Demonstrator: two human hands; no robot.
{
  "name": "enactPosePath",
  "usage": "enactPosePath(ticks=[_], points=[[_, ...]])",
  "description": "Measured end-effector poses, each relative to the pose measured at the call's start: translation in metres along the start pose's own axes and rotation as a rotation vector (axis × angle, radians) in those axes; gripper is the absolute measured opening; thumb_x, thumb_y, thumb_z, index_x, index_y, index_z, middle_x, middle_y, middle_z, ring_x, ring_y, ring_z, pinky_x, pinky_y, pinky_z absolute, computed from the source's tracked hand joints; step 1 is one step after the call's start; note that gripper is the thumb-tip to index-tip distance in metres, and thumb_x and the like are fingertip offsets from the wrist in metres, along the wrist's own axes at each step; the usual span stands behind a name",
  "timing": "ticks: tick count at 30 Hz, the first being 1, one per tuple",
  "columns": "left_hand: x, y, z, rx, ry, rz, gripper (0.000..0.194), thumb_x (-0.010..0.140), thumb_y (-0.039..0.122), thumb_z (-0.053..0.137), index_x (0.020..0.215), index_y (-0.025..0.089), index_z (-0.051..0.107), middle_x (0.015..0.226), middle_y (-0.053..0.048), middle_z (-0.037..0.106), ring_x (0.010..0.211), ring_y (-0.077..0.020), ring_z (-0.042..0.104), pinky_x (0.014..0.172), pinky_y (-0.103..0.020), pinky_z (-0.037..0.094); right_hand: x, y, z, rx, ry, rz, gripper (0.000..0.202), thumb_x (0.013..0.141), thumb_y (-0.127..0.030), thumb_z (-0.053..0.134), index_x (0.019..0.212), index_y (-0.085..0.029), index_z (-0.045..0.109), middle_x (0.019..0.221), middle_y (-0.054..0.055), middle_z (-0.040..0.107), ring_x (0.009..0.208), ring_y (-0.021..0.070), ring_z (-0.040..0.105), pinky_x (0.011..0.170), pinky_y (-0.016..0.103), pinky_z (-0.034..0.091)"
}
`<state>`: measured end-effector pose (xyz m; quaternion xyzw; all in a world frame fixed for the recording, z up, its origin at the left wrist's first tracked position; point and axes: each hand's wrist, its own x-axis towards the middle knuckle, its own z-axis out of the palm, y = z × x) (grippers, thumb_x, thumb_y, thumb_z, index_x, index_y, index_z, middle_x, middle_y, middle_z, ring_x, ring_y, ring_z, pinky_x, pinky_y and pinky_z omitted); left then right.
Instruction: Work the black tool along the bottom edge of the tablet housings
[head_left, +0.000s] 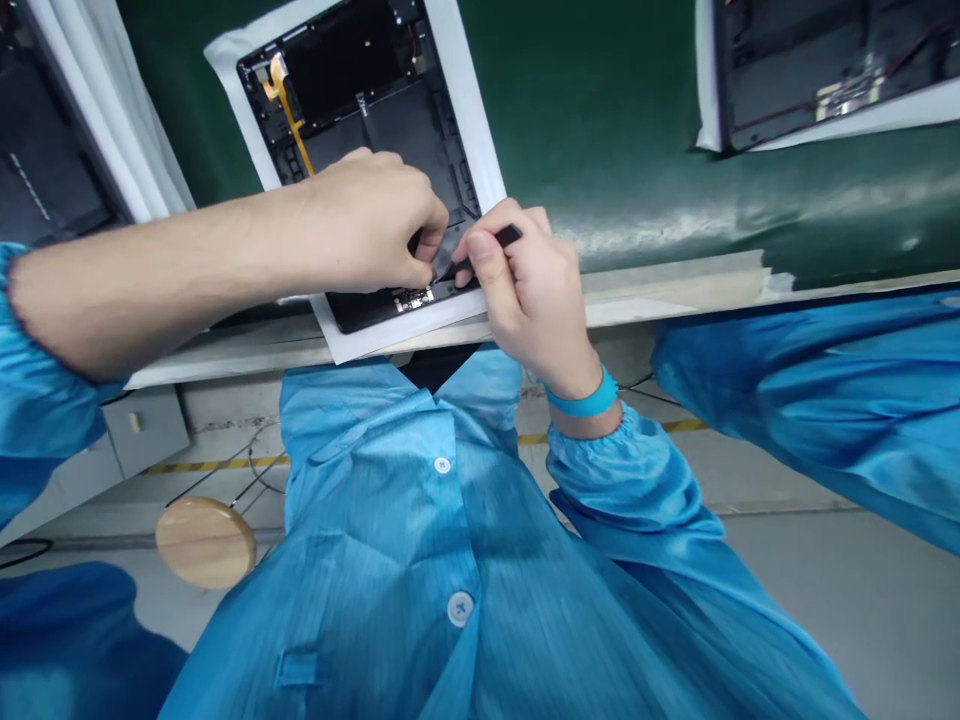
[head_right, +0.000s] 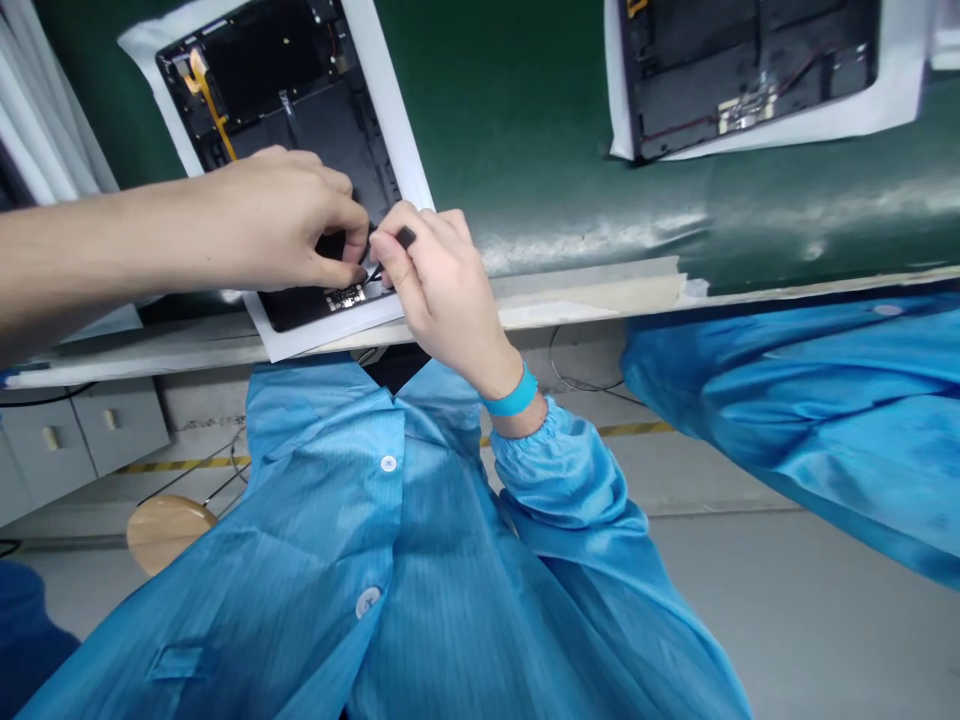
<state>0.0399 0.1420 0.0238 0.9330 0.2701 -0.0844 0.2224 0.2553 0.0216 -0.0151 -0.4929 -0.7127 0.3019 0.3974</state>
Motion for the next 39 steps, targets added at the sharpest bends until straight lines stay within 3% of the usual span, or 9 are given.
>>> enactPosePath(ticks=[3,8,12,17,20,24,30,34,39], points=[[0.002,-0.005,0.000,0.002,-0.014,0.010,0.035,0.103,0.060,0.070,0.094,0.029,0.084,0.083,-0.001,0.076,0.096,-0.0258,0.066,0.108,-0.047,0.049,0.000,-0.001,0.000,0.000,-0.010,0.006,0.046,0.121,-0.058,0.035,0.104,-0.032,0.069,0.098,0.005,0.075,0.103,0.0285,0.074,0.111,0.058,0.062],[0.006,-0.009,0.001,0.022,-0.034,-0.015,0.030,0.096,0.060,0.075,0.087,0.033,0.084,0.076,-0.002,0.072,0.085,-0.0271,0.063,0.101,-0.050,0.050,0.001,-0.002,0.000,0.004,-0.014,0.037,0.050,0.120,-0.062,0.033,0.104,-0.032,0.068,0.101,0.006,0.075,0.101,0.0276,0.074,0.112,0.056,0.062],[0.008,-0.007,-0.001,-0.051,0.016,-0.037,0.032,0.092,0.063,0.076,0.080,0.033,0.082,0.071,-0.002,0.068,0.090,-0.0301,0.066,0.107,-0.053,0.048,0.002,-0.004,-0.001,0.004,0.001,0.043,0.053,0.118,-0.067,0.031,0.100,-0.032,0.066,0.102,0.006,0.076,0.098,0.0267,0.074,0.109,0.054,0.062],[0.015,0.008,-0.008,-0.078,-0.071,-0.187,0.018,0.080,0.047,0.084,0.068,0.035,0.078,0.065,-0.003,0.063,0.088,-0.0347,0.066,0.108,-0.063,0.044,0.004,-0.009,-0.001,-0.018,0.026,0.012,0.049,0.120,-0.060,0.032,0.096,-0.031,0.063,0.101,0.005,0.078,0.094,0.0247,0.073,0.104,0.050,0.061],[0.018,0.011,-0.010,-0.059,-0.077,-0.198,0.015,0.078,0.045,0.081,0.067,0.036,0.077,0.065,-0.003,0.063,0.086,-0.0357,0.066,0.106,-0.063,0.043,0.004,-0.010,-0.001,-0.035,0.015,0.000,0.046,0.120,-0.059,0.033,0.098,-0.032,0.064,0.102,0.007,0.079,0.100,0.0281,0.073,0.107,0.053,0.059],[0.012,0.015,-0.009,0.042,-0.046,-0.134,0.020,0.085,0.051,0.072,0.075,0.035,0.079,0.071,-0.004,0.065,0.086,-0.0334,0.064,0.105,-0.060,0.045,0.003,-0.010,-0.002,-0.055,-0.027,0.049,0.045,0.117,-0.064,0.034,0.100,-0.037,0.065,0.104,0.007,0.079,0.110,0.0318,0.073,0.115,0.056,0.057],[-0.040,0.052,-0.004,0.222,0.162,-0.078,0.035,0.110,0.040,0.051,0.113,0.020,0.081,0.108,-0.014,0.076,0.116,-0.0359,0.065,0.113,-0.067,0.045,-0.002,-0.005,0.001,0.046,0.100,0.105,0.053,0.118,-0.070,0.032,0.100,-0.030,0.063,0.103,0.004,0.075,0.086,0.0226,0.077,0.102,0.049,0.066],[-0.076,0.074,0.017,0.183,0.343,-0.099,0.034,0.116,0.039,0.051,0.136,0.027,0.076,0.135,-0.013,0.077,0.126,-0.0380,0.067,0.107,-0.064,0.051,-0.002,-0.004,0.003,0.096,0.162,0.120,0.054,0.119,-0.071,0.032,0.103,-0.029,0.063,0.104,0.000,0.072,0.084,0.0200,0.079,0.096,0.048,0.068],[-0.084,0.081,0.051,0.146,0.394,-0.143,0.038,0.117,0.038,0.053,0.151,0.033,0.069,0.150,-0.011,0.072,0.139,-0.0393,0.065,0.110,-0.064,0.051,-0.001,-0.005,0.003,0.050,0.089,0.116,0.051,0.119,-0.069,0.036,0.102,-0.029,0.064,0.100,0.002,0.074,0.084,0.0220,0.078,0.105,0.052,0.066]])
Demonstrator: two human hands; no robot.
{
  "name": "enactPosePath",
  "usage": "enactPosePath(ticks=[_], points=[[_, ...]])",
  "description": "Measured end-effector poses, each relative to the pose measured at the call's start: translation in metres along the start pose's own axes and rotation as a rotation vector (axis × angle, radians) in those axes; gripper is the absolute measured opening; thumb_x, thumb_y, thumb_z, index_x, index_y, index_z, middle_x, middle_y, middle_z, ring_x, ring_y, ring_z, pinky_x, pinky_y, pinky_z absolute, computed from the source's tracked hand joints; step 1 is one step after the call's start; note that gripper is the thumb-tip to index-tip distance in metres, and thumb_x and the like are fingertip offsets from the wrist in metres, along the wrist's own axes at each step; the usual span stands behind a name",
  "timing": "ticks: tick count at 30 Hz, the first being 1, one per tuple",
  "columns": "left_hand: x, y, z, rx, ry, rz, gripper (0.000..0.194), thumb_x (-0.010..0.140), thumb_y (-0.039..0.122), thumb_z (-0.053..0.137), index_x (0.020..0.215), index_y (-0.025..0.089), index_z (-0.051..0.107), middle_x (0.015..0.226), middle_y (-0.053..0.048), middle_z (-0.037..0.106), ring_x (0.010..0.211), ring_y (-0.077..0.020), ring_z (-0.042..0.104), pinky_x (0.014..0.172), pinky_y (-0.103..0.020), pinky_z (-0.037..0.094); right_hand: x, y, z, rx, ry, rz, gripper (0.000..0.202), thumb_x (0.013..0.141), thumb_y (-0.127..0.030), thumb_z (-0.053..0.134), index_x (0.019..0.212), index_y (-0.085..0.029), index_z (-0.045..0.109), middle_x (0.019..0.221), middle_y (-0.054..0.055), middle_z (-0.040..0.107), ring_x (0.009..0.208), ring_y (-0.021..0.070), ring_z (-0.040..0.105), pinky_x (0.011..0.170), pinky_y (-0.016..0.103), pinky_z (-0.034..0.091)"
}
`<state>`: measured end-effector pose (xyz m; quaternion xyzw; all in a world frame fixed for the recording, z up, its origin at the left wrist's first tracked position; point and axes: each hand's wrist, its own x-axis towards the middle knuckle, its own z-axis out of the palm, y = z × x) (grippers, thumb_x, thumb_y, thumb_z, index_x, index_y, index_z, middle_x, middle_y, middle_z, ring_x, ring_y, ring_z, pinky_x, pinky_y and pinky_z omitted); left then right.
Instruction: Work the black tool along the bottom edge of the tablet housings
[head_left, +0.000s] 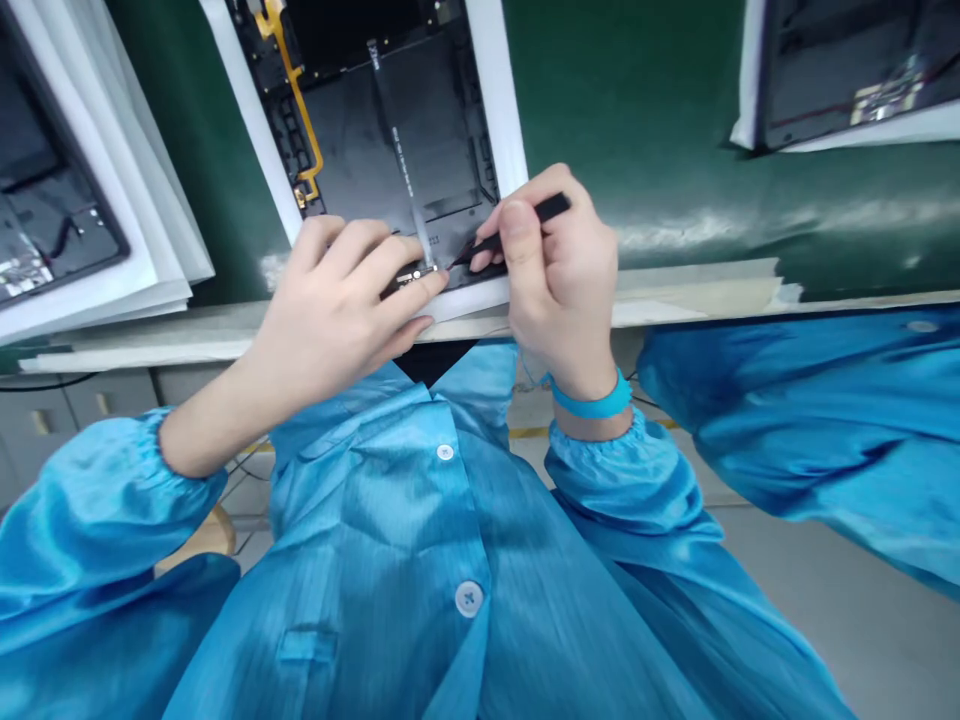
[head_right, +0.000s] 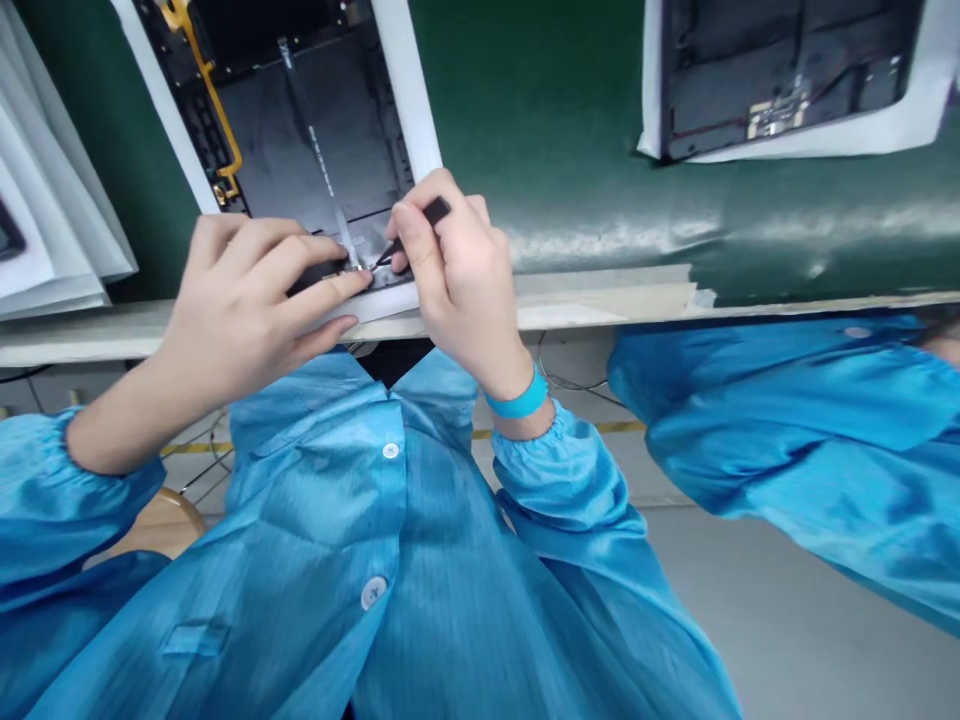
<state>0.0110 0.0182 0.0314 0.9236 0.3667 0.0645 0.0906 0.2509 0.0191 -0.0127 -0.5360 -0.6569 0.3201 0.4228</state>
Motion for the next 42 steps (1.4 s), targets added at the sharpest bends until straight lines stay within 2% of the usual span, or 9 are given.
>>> enactPosePath(ticks=[4,7,13,18,24,29,34,38,42], points=[[-0.003,0.000,0.019,-0.068,0.026,-0.043,0.043,0.114,0.037,0.058,0.157,0.036,0.065,0.157,-0.012,0.068,0.143,-0.0416,0.063,0.114,-0.067,0.049,0.000,0.005,0.001,-0.034,-0.013,0.008,0.048,0.116,-0.071,0.043,0.103,-0.030,0.063,0.090,0.003,0.074,0.086,0.0257,0.076,0.099,0.052,0.066],[-0.005,-0.002,0.026,-0.094,0.050,-0.050,0.043,0.114,0.037,0.060,0.157,0.034,0.066,0.159,-0.014,0.067,0.143,-0.0425,0.063,0.115,-0.067,0.049,0.002,0.008,0.001,-0.040,-0.039,-0.031,0.046,0.115,-0.072,0.047,0.104,-0.030,0.063,0.087,0.002,0.073,0.087,0.0271,0.075,0.099,0.054,0.064],[-0.006,-0.002,0.025,-0.085,0.080,-0.050,0.044,0.114,0.036,0.058,0.157,0.034,0.066,0.157,-0.014,0.068,0.142,-0.0427,0.064,0.115,-0.069,0.047,0.017,-0.003,-0.010,-0.133,-0.121,-0.095,0.048,0.112,-0.073,0.046,0.092,-0.034,0.062,0.084,0.004,0.075,0.082,0.0292,0.070,0.106,0.057,0.058],[-0.006,-0.001,0.027,-0.094,0.107,-0.039,0.043,0.114,0.035,0.055,0.156,0.035,0.066,0.155,-0.013,0.069,0.139,-0.0399,0.065,0.112,-0.065,0.049,0.030,0.001,-0.017,-0.174,-0.085,-0.034,0.044,0.107,-0.079,0.043,0.092,-0.042,0.062,0.084,0.005,0.076,0.088,0.0346,0.068,0.106,0.058,0.056],[-0.006,-0.002,0.030,-0.116,0.128,-0.035,0.043,0.112,0.030,0.058,0.154,0.033,0.067,0.155,-0.014,0.069,0.141,-0.0406,0.064,0.112,-0.065,0.049,0.027,0.010,-0.013,-0.122,-0.035,0.033,0.044,0.105,-0.082,0.043,0.092,-0.043,0.060,0.083,0.002,0.076,0.077,0.0326,0.070,0.095,0.058,0.059],[-0.001,-0.002,0.021,-0.027,0.150,0.010,0.036,0.112,0.027,0.057,0.145,0.029,0.072,0.146,-0.014,0.074,0.131,-0.0381,0.070,0.106,-0.064,0.053,0.024,0.007,-0.010,-0.106,0.026,-0.027,0.049,0.113,-0.076,0.038,0.093,-0.035,0.056,0.086,0.002,0.071,0.074,0.0262,0.071,0.093,0.053,0.061],[0.009,-0.003,0.016,-0.009,0.168,0.024,0.031,0.111,0.029,0.056,0.134,0.031,0.076,0.132,-0.012,0.077,0.119,-0.0361,0.072,0.103,-0.065,0.054,0.025,0.009,-0.009,-0.050,0.063,-0.086,0.050,0.115,-0.075,0.041,0.093,-0.031,0.053,0.080,-0.001,0.064,0.064,0.0203,0.063,0.069,0.041,0.057],[0.016,-0.004,0.016,0.001,0.148,0.035,0.037,0.112,0.030,0.055,0.144,0.031,0.073,0.126,-0.012,0.076,0.119,-0.0364,0.070,0.104,-0.065,0.055,0.026,0.014,-0.010,-0.089,0.047,-0.065,0.049,0.116,-0.072,0.037,0.097,-0.031,0.056,0.085,0.001,0.066,0.071,0.0221,0.065,0.080,0.043,0.061],[0.018,-0.004,0.015,-0.018,0.132,0.028,0.039,0.112,0.031,0.055,0.147,0.031,0.073,0.126,-0.013,0.074,0.120,-0.0369,0.069,0.105,-0.065,0.054,0.026,0.013,-0.009,-0.135,0.036,-0.072,0.053,0.114,-0.077,0.034,0.099,-0.030,0.054,0.087,0.002,0.064,0.076,0.0234,0.064,0.089,0.046,0.061]])
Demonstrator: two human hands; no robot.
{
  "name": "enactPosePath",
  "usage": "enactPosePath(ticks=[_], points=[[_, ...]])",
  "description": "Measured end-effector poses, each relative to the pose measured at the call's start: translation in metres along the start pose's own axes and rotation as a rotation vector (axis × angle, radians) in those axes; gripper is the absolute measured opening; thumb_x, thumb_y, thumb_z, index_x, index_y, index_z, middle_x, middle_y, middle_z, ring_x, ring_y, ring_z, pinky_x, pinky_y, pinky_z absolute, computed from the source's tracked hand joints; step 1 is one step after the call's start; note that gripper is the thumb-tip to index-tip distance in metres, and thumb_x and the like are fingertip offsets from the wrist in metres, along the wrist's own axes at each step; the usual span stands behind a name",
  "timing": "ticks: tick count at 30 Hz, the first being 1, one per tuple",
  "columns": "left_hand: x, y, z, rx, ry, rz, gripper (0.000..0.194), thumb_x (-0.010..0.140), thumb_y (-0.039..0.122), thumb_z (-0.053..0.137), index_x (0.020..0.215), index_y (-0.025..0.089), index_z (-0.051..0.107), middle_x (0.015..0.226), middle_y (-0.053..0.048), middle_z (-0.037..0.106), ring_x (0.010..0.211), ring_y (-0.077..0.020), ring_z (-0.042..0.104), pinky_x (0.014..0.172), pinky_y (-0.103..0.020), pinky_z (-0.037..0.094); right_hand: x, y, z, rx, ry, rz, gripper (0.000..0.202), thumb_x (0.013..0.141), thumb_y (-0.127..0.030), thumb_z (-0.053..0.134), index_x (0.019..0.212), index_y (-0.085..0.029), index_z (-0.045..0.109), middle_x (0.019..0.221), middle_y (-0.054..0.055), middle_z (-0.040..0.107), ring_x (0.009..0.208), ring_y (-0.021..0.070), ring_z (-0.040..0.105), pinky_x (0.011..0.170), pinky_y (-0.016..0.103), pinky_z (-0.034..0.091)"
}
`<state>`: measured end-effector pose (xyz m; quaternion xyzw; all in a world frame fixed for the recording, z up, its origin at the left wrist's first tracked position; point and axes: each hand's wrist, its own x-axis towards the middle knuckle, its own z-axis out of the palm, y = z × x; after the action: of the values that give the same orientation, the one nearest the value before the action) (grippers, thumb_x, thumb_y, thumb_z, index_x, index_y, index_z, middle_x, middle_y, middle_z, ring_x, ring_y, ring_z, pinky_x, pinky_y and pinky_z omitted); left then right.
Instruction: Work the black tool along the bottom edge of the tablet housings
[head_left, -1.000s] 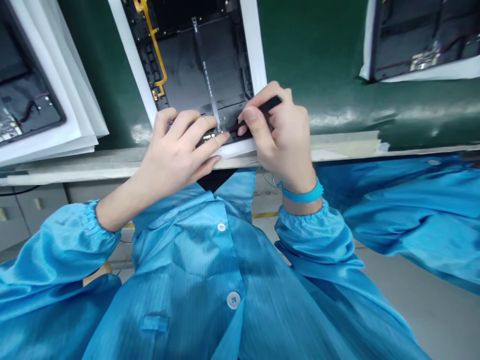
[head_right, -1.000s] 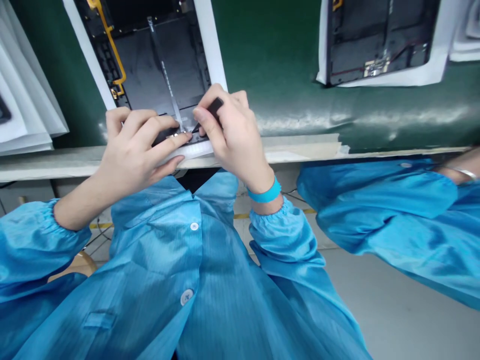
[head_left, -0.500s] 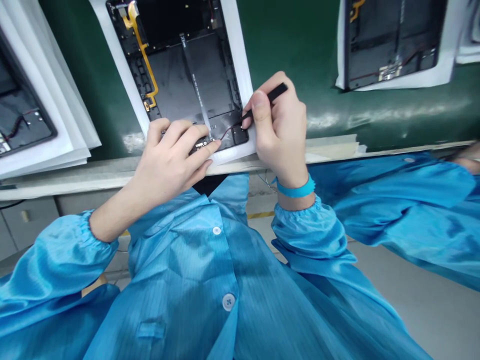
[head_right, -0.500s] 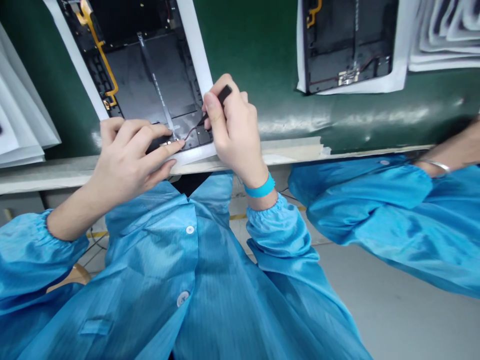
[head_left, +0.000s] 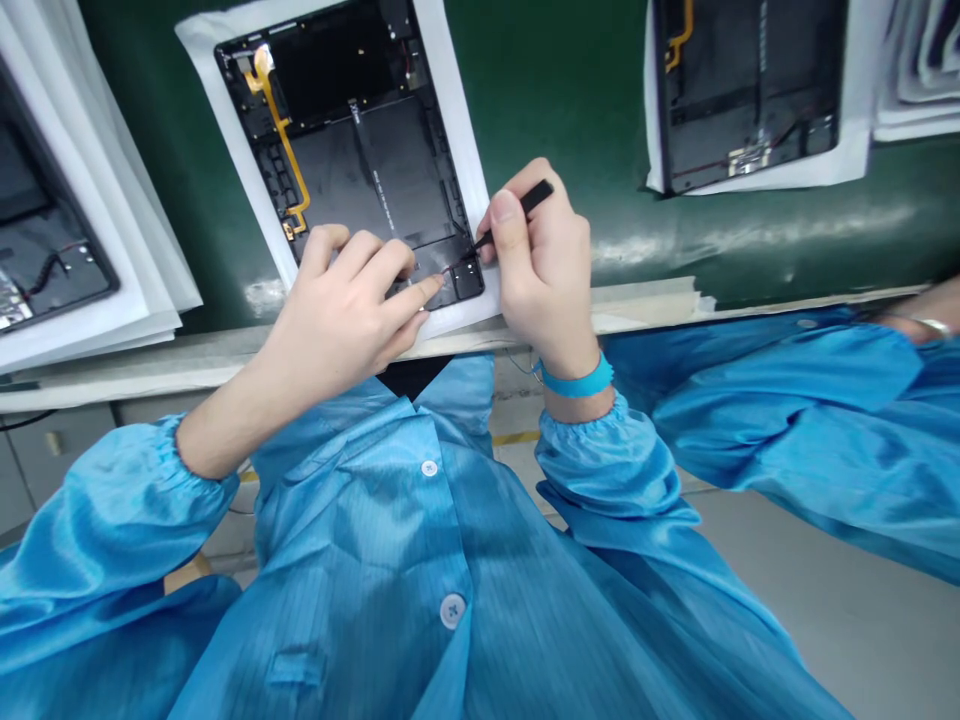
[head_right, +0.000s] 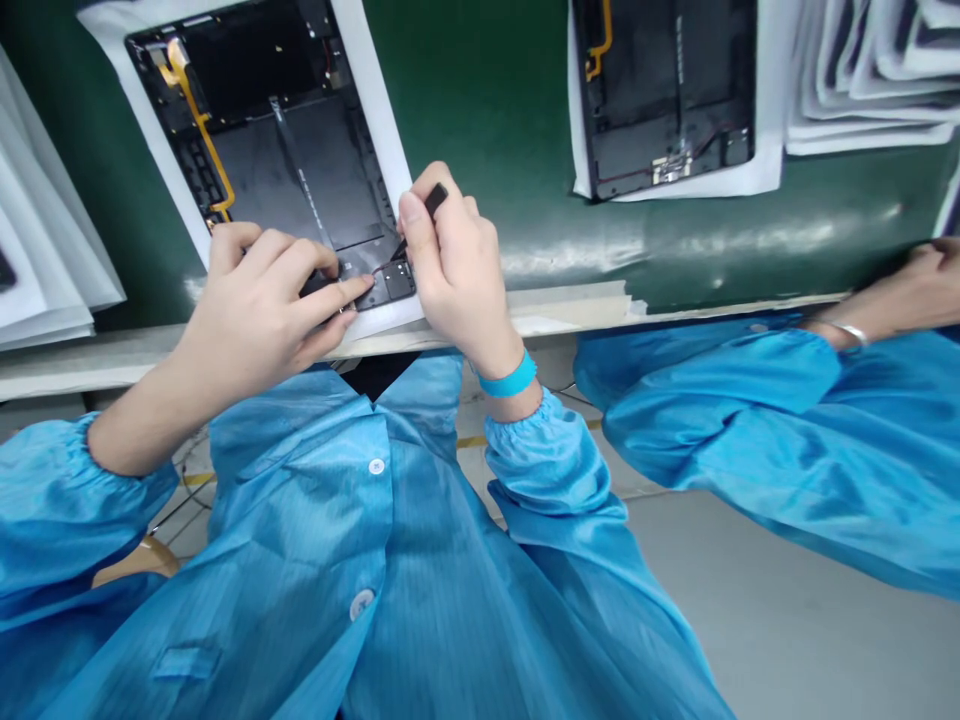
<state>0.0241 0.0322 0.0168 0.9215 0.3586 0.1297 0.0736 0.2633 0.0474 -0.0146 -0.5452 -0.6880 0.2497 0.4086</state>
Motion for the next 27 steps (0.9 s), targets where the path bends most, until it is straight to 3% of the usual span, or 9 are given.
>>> enactPosePath(ticks=[5,13,20,24,27], points=[[0.002,0.004,-0.003,-0.020,-0.023,-0.049,0.037,0.113,0.030,0.054,0.143,0.030,0.077,0.126,-0.014,0.074,0.120,-0.0375,0.069,0.106,-0.066,0.053,-0.001,-0.002,0.000,-0.033,0.032,-0.002,0.056,0.114,-0.079,0.032,0.096,-0.030,0.052,0.083,0.002,0.060,0.074,0.0241,0.060,0.085,0.046,0.058],[0.003,0.008,-0.005,0.071,-0.026,-0.019,0.038,0.115,0.029,0.053,0.142,0.027,0.080,0.122,-0.014,0.074,0.114,-0.0346,0.070,0.105,-0.061,0.055,-0.002,0.011,0.000,0.054,-0.022,-0.015,0.048,0.118,-0.068,0.034,0.100,-0.033,0.060,0.091,0.002,0.069,0.083,0.0245,0.070,0.095,0.048,0.064],[0.000,0.011,-0.002,0.122,-0.072,-0.029,0.042,0.118,0.032,0.049,0.151,0.024,0.076,0.130,-0.015,0.074,0.122,-0.0368,0.069,0.108,-0.063,0.054,-0.002,0.004,0.000,0.083,-0.049,0.035,0.051,0.119,-0.069,0.035,0.104,-0.030,0.063,0.092,0.001,0.066,0.091,0.0219,0.070,0.106,0.045,0.057],[0.002,0.007,-0.011,0.084,-0.134,-0.037,0.043,0.117,0.036,0.052,0.149,0.024,0.077,0.134,-0.016,0.073,0.131,-0.0411,0.066,0.113,-0.067,0.051,0.000,-0.002,-0.001,0.170,-0.010,0.055,0.052,0.117,-0.071,0.041,0.097,-0.028,0.061,0.086,-0.001,0.061,0.079,0.0172,0.064,0.097,0.038,0.056],[0.021,-0.016,-0.034,0.017,-0.198,-0.032,0.047,0.114,0.045,0.058,0.155,0.028,0.074,0.147,-0.014,0.070,0.140,-0.0433,0.062,0.120,-0.069,0.045,-0.005,-0.005,-0.003,0.307,0.127,0.078,0.052,0.114,-0.073,0.049,0.092,-0.027,0.059,0.085,-0.002,0.060,0.072,0.0139,0.059,0.082,0.032,0.054]])
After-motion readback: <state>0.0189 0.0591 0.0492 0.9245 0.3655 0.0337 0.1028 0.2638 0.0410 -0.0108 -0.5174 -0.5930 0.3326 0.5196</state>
